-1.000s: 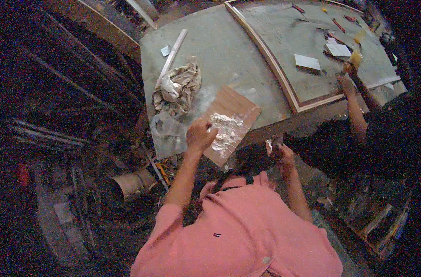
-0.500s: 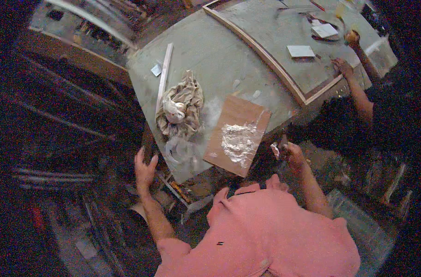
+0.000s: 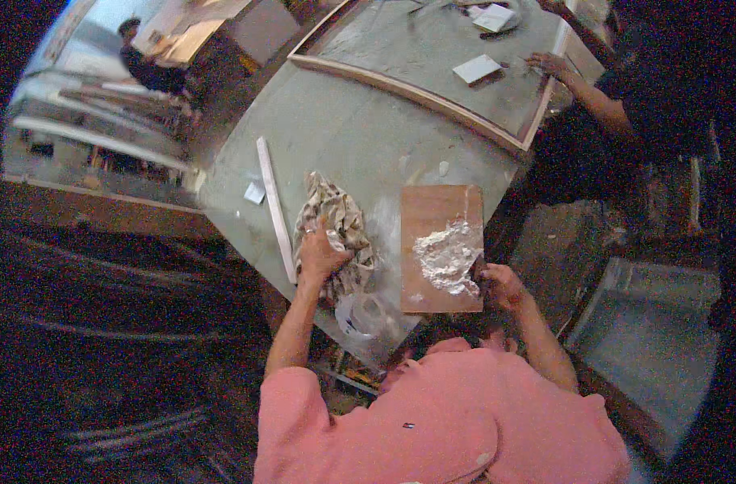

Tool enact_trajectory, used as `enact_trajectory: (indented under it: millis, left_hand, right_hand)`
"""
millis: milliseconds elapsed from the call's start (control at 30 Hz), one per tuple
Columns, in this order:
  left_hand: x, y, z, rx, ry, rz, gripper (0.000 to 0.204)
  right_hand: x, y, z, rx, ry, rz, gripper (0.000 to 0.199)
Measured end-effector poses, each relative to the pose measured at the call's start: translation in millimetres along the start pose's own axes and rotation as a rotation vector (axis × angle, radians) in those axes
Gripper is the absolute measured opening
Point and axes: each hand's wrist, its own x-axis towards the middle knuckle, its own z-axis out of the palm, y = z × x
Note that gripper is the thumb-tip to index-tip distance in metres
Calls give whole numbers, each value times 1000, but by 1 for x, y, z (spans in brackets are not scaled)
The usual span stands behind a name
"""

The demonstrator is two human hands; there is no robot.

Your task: The person scoops a white paste from a plastic container onto a cardboard sheet and mixes it with a small tool. They repeatedly scrape and fold the paste on the cardboard while another person works on a wooden frame nearby.

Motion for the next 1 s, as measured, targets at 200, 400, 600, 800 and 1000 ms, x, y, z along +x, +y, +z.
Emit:
enact_trajectory:
  millis: [200, 400, 600, 800, 1000]
  left_hand:
    - [22, -28, 15, -54, 160, 80, 67]
    - [87, -51, -9, -113, 281, 23, 60]
    - [201, -34, -44, -115, 322, 242, 62]
    - [348, -28, -7, 82, 180, 550, 62]
    - [432, -21, 53, -464, -406, 538, 65]
  right_hand:
    - [1, 10, 7, -127, 147, -170, 31]
    - [20, 44, -3, -187, 214, -402, 31]
    - [3, 22, 4, -378, 380, -114, 37]
    - [13, 44, 1, -246, 430, -124, 51]
    - [27, 75, -7, -235, 447, -127, 42]
